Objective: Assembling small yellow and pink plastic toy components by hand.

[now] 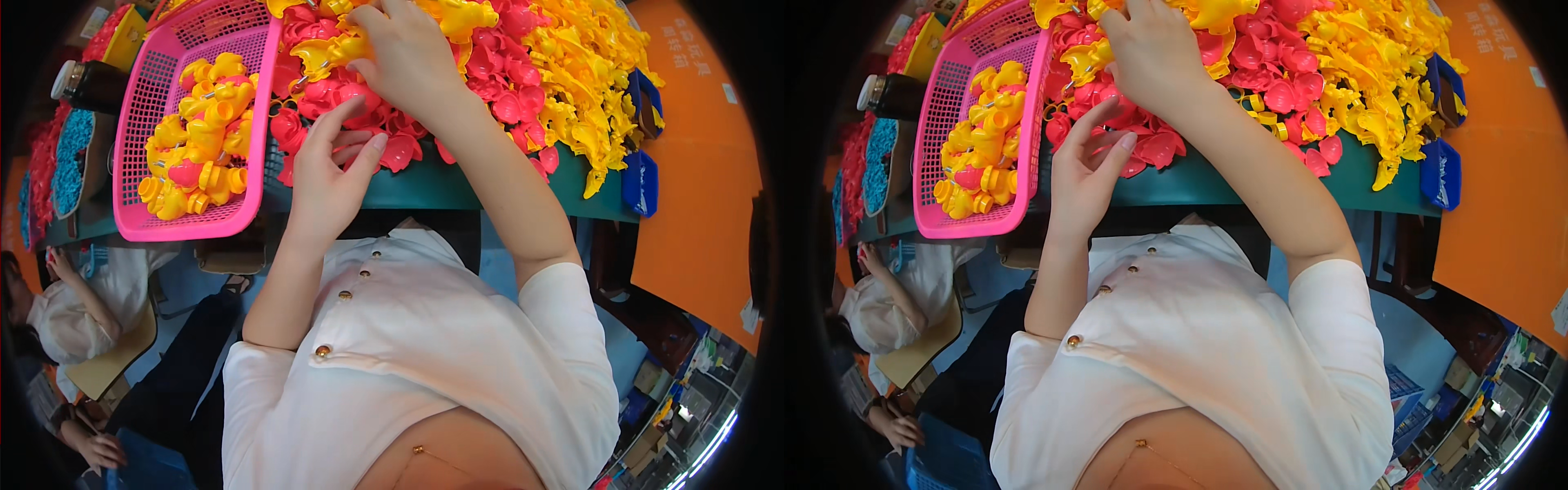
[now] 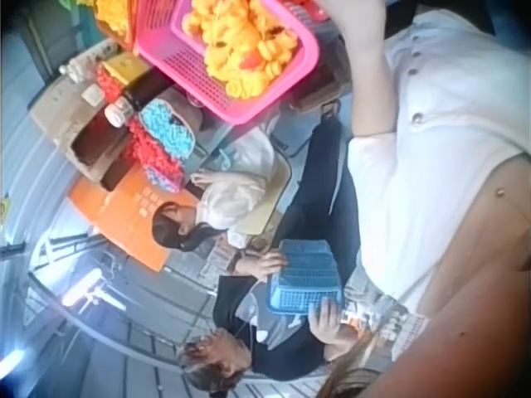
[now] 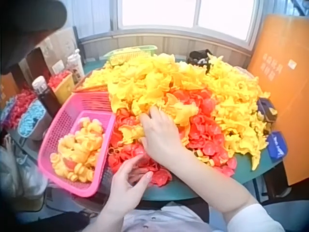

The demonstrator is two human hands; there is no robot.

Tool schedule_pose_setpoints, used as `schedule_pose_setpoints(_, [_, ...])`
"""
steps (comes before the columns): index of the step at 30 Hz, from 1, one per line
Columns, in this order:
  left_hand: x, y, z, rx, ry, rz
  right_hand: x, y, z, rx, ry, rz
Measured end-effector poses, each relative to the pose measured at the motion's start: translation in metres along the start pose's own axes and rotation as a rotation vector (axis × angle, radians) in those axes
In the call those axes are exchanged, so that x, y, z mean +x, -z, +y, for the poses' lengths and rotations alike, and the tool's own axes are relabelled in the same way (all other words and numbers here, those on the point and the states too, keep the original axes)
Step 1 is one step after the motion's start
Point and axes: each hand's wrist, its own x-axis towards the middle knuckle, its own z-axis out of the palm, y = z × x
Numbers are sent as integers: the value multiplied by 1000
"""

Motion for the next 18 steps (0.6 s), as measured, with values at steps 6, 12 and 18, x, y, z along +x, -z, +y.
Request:
schedule_pose_setpoints(6, [9, 2, -9, -88, 11, -17, -23, -17, 21, 640, -74, -125])
schedule_pose_setpoints(12, [12, 7, -15, -57, 4, -1, -29, -27, 18, 485, 72, -47])
schedule_pose_setpoints(18, [13, 6, -17, 84, -54, -43, -20, -31, 3, 171, 220, -143])
